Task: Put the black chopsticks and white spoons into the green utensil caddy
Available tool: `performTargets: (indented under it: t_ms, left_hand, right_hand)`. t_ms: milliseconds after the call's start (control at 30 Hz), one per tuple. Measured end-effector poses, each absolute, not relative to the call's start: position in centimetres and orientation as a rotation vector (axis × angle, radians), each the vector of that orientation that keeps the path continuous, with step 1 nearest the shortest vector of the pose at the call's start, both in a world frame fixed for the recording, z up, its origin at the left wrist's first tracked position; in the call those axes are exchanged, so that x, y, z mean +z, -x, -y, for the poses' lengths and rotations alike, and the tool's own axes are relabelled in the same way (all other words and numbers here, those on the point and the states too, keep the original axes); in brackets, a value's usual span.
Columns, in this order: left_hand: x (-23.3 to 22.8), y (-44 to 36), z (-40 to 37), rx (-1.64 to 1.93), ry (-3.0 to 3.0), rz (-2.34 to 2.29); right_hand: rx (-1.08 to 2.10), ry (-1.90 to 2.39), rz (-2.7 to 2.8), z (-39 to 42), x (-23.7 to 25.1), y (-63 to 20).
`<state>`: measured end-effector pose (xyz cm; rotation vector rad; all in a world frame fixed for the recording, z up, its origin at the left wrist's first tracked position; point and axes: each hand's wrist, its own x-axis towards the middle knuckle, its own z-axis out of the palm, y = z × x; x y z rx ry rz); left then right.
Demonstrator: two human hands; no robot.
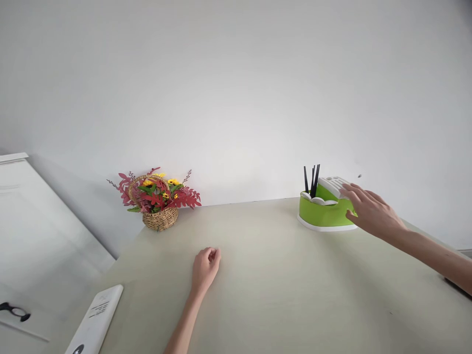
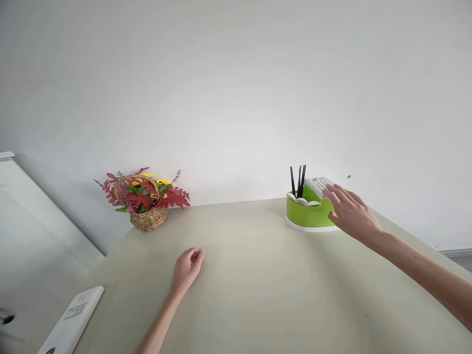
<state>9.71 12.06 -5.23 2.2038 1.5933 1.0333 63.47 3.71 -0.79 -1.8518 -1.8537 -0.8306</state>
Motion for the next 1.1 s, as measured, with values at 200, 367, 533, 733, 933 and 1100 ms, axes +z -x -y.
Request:
performTargets:
  t_ms: [200, 367, 533, 733, 933, 1100]
  left_hand:
    - [-5.2, -9.7, -12.1, 1.03, -2.209, -1.591]
    - [-5.4, -9.6, -12.3, 1.045, -2.204, -1.579]
    - [-5.6, -9.5, -12.3, 1.066, -2.207, -1.558]
    - [-5.6, -9.5, -12.3, 1.089, -2.199, -1.525]
    - [-5.8, -9.4, -12.2, 1.101, -2.173, -1.542]
    - [-6.0, -9.3, -11.6, 1.105, -2.155, -1.578]
  right_hand:
    - [-0.85, 1.846, 1.836, -2.6, -0.3, -62.8]
    - [-0.839, 1.798, 1.762, 0.2, -0.8, -58.1]
    - [-0.693, 1.753, 1.916, 2.5, -5.9, -54.2]
    - [-0.19, 1.931, 1.961, 2.3, -11.9, -48.3]
    - [-0.008, 2.053, 1.96, -0.4, -11.8, -42.7]
    - [-0.052, 2.037, 1.932, -1.2, -12.7, -42.0]
